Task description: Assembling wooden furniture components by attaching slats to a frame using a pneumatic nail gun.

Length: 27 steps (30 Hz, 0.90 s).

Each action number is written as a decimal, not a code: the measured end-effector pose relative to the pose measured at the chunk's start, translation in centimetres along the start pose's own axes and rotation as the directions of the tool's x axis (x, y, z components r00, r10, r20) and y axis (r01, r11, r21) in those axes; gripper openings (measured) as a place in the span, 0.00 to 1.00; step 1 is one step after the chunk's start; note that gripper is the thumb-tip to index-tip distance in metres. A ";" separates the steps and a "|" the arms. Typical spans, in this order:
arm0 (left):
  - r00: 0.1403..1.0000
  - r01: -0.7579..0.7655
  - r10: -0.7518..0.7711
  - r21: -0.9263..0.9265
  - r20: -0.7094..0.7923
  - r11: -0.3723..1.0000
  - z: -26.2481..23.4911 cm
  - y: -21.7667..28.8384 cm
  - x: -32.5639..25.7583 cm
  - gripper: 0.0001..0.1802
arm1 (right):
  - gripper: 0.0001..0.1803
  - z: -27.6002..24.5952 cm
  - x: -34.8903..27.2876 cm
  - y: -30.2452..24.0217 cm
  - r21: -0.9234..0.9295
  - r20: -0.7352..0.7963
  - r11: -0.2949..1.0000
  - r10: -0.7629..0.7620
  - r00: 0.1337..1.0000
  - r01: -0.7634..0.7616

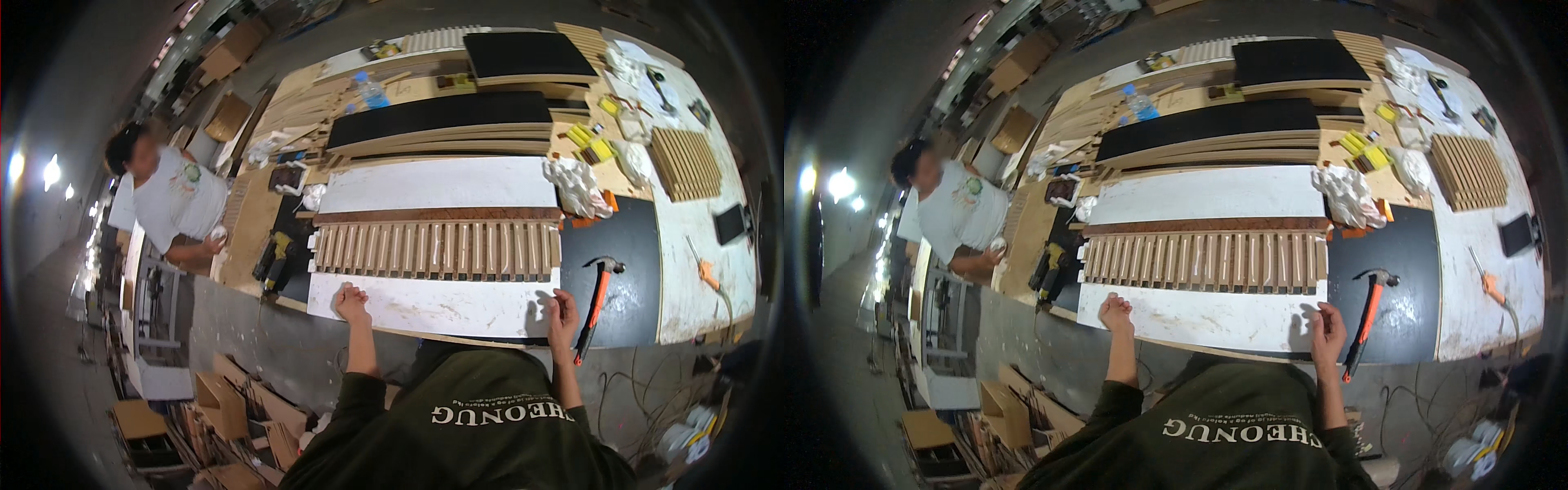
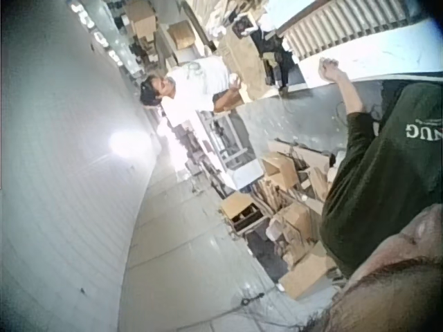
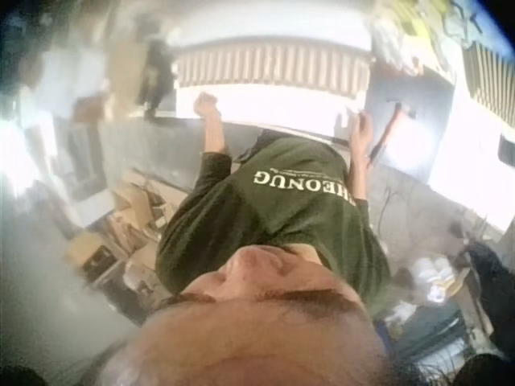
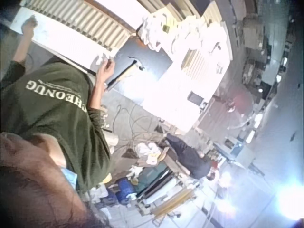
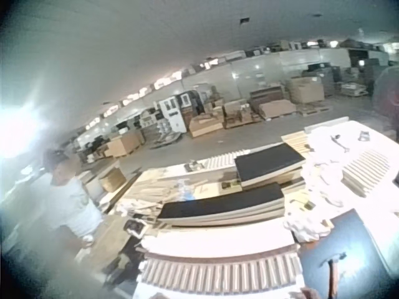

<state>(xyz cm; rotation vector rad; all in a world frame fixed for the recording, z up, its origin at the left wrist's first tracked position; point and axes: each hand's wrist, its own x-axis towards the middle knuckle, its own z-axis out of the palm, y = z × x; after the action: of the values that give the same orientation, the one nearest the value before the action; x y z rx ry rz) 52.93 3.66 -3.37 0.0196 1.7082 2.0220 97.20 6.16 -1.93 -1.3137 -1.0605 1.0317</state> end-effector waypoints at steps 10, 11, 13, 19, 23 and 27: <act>0.973 0.009 -0.040 0.136 0.226 0.991 -8.2 3.3 7.9 0.07 | 0.11 3.4 5.0 -2.5 -0.274 -0.120 0.949 -0.196 0.973 0.157; 0.963 0.148 -0.146 0.009 0.225 0.989 -7.6 4.8 8.5 0.04 | 0.11 4.1 5.8 -2.7 -0.217 -0.180 0.963 -0.200 0.963 0.159; 0.953 -0.044 0.010 0.105 0.303 0.993 -8.4 7.1 11.2 0.04 | 0.10 5.4 7.1 -4.0 -0.215 -0.286 0.967 -0.196 0.938 0.137; 0.749 -0.266 0.199 0.012 0.632 0.964 10.0 13.0 13.2 0.13 | 0.11 7.8 13.0 -7.4 -0.339 -0.244 0.906 -0.347 0.906 0.255; 0.744 -0.271 -0.017 0.325 0.668 0.906 19.1 12.8 20.3 0.28 | 0.14 17.2 16.4 -9.3 -0.340 -0.175 0.881 -0.403 0.898 0.329; 0.784 -0.092 -0.148 0.348 0.603 0.933 27.5 10.5 21.5 0.31 | 0.14 23.9 12.4 -10.1 -0.237 -0.125 0.943 -0.270 0.955 0.236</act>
<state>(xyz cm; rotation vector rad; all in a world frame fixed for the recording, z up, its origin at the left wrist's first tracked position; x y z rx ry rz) 39.02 36.01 5.96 0.7075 1.5749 1.4042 76.44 23.45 7.83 -1.3662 -1.2129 0.6212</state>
